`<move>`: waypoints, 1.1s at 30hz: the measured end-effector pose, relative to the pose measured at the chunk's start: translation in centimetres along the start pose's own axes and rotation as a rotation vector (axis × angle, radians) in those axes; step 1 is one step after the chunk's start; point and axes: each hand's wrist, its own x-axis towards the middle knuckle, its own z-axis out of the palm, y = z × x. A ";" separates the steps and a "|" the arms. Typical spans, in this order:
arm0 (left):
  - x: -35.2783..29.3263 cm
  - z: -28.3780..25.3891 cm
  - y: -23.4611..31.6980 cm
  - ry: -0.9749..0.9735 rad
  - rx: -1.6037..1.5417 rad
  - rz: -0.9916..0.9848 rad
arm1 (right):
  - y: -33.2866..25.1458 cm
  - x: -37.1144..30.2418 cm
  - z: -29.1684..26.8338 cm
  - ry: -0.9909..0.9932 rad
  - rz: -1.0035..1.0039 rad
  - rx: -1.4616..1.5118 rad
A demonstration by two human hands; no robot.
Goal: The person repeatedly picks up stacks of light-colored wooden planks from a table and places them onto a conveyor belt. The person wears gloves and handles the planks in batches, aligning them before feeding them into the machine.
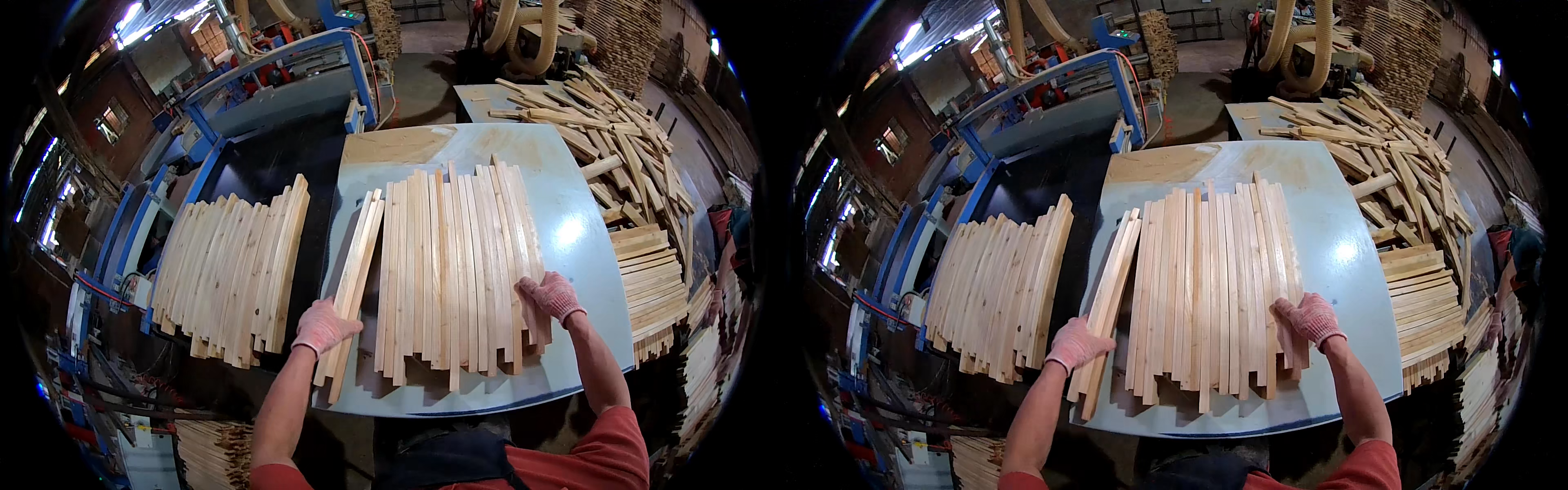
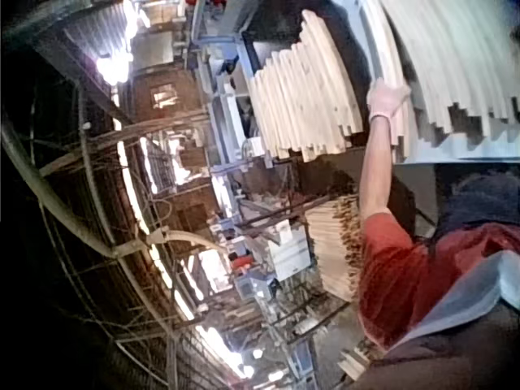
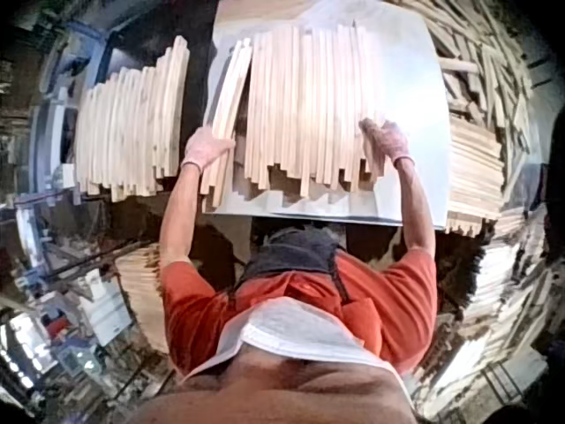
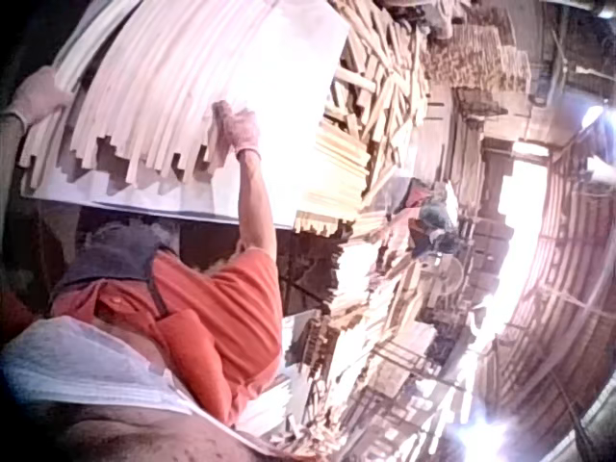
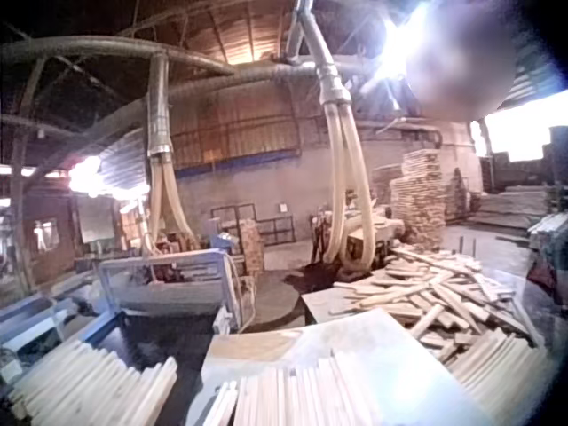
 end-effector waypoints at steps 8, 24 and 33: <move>5.5 3.3 2.2 0.299 0.201 -0.013 | 0.0 -1.1 0.0 0.093 0.034 0.056; 6.3 -2.8 -15.4 0.561 -0.085 0.159 | -11.7 -10.3 4.1 0.515 -0.394 0.112; 6.0 -8.2 -44.3 0.773 0.075 -0.240 | -18.5 -6.7 15.9 0.454 -0.205 -0.678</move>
